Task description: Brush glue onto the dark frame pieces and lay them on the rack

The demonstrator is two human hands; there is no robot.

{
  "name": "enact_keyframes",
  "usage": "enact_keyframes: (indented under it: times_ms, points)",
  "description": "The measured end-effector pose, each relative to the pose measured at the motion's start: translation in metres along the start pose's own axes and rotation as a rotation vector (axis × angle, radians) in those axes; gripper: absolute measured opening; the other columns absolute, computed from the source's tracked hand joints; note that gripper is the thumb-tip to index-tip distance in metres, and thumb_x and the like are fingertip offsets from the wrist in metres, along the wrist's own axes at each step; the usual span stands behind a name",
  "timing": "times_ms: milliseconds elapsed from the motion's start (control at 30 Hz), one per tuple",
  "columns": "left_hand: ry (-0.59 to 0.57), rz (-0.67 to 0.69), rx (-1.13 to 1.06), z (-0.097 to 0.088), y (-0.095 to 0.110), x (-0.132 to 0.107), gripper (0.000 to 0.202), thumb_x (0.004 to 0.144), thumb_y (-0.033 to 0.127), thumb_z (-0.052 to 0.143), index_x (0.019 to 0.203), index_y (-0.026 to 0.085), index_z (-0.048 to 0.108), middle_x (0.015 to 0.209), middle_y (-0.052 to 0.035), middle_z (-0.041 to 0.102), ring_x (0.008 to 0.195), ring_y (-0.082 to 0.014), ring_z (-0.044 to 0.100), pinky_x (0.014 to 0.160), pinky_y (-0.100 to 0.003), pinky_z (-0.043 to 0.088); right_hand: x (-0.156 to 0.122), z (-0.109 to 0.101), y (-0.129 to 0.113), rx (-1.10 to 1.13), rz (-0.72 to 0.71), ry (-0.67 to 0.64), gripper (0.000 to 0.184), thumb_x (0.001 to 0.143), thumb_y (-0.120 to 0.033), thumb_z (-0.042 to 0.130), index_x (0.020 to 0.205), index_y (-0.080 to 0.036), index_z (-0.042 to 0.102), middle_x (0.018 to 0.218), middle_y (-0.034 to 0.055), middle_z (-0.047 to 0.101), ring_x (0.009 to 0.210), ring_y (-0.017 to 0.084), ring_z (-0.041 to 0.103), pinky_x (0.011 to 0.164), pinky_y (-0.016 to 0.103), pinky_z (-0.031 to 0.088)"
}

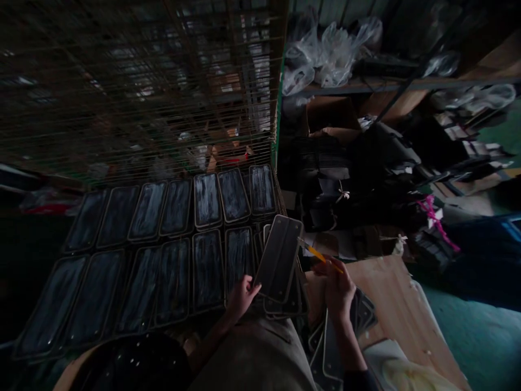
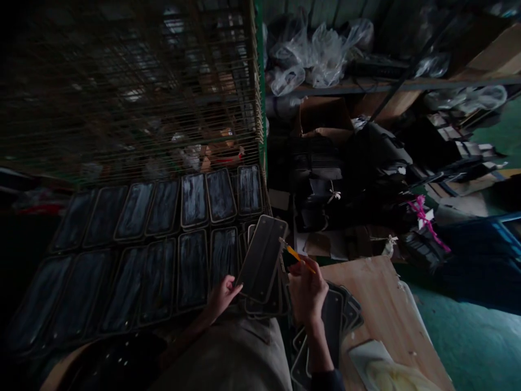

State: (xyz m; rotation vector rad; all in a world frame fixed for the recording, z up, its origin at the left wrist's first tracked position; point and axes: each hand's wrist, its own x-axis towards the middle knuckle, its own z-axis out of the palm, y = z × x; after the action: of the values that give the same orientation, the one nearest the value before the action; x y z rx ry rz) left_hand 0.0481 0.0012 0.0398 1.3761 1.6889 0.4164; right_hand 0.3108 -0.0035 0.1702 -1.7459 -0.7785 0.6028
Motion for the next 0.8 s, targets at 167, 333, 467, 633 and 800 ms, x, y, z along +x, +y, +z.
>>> enact_keyframes:
  times_ms: [167, 333, 467, 633, 800]
  points:
    - [-0.100, -0.093, -0.227, 0.007, 0.000, 0.001, 0.029, 0.075, 0.046, 0.062, 0.071, 0.022, 0.048, 0.050, 0.0072, 0.049, 0.039, -0.0092, 0.046, 0.044, -0.020, 0.031, 0.017, 0.021, -0.010, 0.189, 0.073, 0.007, 0.037, 0.087, -0.053, 0.059, 0.101, -0.019, 0.062, 0.067, 0.0000, 0.066, 0.055, 0.015, 0.063, 0.053, 0.026, 0.052]
    - [-0.276, -0.149, -0.598, -0.005, 0.007, -0.006, 0.038, 0.073, 0.054, 0.064, 0.076, 0.022, 0.044, 0.048, 0.0083, 0.050, 0.039, -0.0102, 0.051, 0.037, -0.018, 0.034, 0.046, 0.012, -0.001, 0.591, 0.229, -0.007, 0.038, 0.079, -0.054, 0.068, 0.075, -0.020, 0.050, 0.051, -0.0112, 0.038, 0.038, 0.004, 0.037, 0.037, 0.015, 0.036]
    - [-0.355, -0.067, -0.733, -0.020, 0.010, -0.013, 0.039, 0.075, 0.054, 0.065, 0.078, 0.021, 0.045, 0.054, 0.0053, 0.057, 0.045, -0.0114, 0.058, 0.041, -0.020, 0.044, 0.048, 0.012, 0.005, 0.667, 0.295, -0.125, 0.050, 0.074, -0.051, 0.073, 0.063, -0.021, 0.035, 0.050, -0.0138, 0.025, 0.037, 0.001, 0.021, 0.033, 0.013, 0.025]
    - [-0.327, -0.143, -0.774, -0.016, -0.003, -0.014, 0.044, 0.070, 0.057, 0.068, 0.077, 0.021, 0.042, 0.055, 0.0065, 0.057, 0.043, -0.0117, 0.060, 0.039, -0.019, 0.044, 0.028, 0.031, 0.001, 0.338, 0.138, 0.073, 0.033, 0.081, -0.047, 0.069, 0.082, -0.020, 0.051, 0.055, -0.0081, 0.049, 0.042, 0.007, 0.045, 0.039, 0.018, 0.036]
    - [-0.361, -0.305, -0.822, -0.005, -0.014, -0.016, 0.052, 0.061, 0.059, 0.073, 0.080, 0.022, 0.041, 0.059, 0.0071, 0.059, 0.047, -0.0150, 0.065, 0.044, -0.023, 0.051, 0.027, 0.035, 0.006, -0.255, -0.179, -0.059, 0.038, 0.088, -0.051, 0.059, 0.103, -0.017, 0.062, 0.068, 0.0016, 0.067, 0.059, 0.017, 0.064, 0.054, 0.025, 0.049]
